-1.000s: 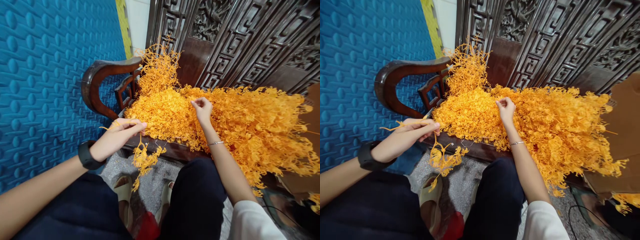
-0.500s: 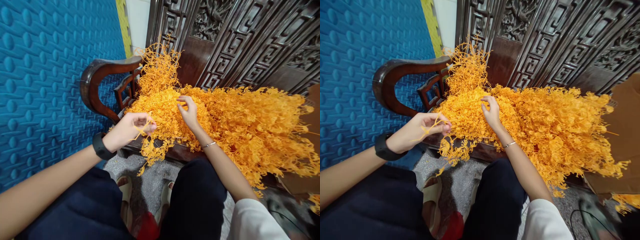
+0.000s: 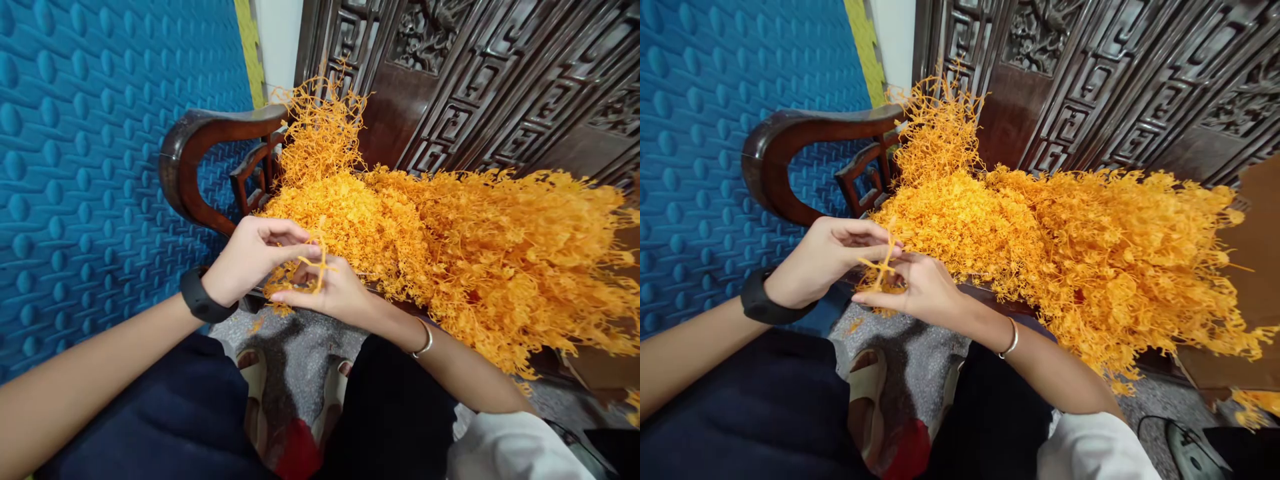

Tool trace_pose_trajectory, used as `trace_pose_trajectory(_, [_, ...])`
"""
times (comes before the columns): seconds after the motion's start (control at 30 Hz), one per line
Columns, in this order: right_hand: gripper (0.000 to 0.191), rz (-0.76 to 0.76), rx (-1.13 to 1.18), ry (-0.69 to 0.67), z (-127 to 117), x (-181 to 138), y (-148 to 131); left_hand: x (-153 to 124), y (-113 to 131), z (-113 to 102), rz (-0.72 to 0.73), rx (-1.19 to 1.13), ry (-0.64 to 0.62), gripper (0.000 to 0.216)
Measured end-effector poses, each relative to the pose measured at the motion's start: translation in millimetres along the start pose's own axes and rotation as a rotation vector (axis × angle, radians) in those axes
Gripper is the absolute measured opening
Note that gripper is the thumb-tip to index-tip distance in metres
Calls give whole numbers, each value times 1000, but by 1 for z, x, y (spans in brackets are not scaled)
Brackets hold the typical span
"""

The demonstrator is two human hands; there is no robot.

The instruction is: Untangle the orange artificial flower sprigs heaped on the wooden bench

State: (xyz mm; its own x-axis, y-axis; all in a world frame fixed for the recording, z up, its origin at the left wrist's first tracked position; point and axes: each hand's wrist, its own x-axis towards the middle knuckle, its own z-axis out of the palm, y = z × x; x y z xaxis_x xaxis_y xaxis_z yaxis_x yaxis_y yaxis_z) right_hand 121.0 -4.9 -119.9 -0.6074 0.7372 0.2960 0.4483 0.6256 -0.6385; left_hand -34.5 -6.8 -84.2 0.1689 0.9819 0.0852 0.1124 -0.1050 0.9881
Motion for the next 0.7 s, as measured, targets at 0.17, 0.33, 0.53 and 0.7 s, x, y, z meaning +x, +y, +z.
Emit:
trace_pose_trajectory(0.17, [8, -56, 168, -56, -3, -1, -4, -4, 0, -3, 41, 60, 2, 26])
trace_pose_trajectory(0.33, [6, -17, 369, 6, -22, 3, -4, 0, -9, -7, -74, 19, -234, 50])
trace_pose_trajectory(0.53, [7, 60, 439, 77, -30, 5, -5, 0, -9, -10, -178, -81, -283, 45])
trace_pose_trajectory(0.7, [10, 129, 451, 152, -33, 8, 4, -1, -6, -7, -171, -81, -174, 38])
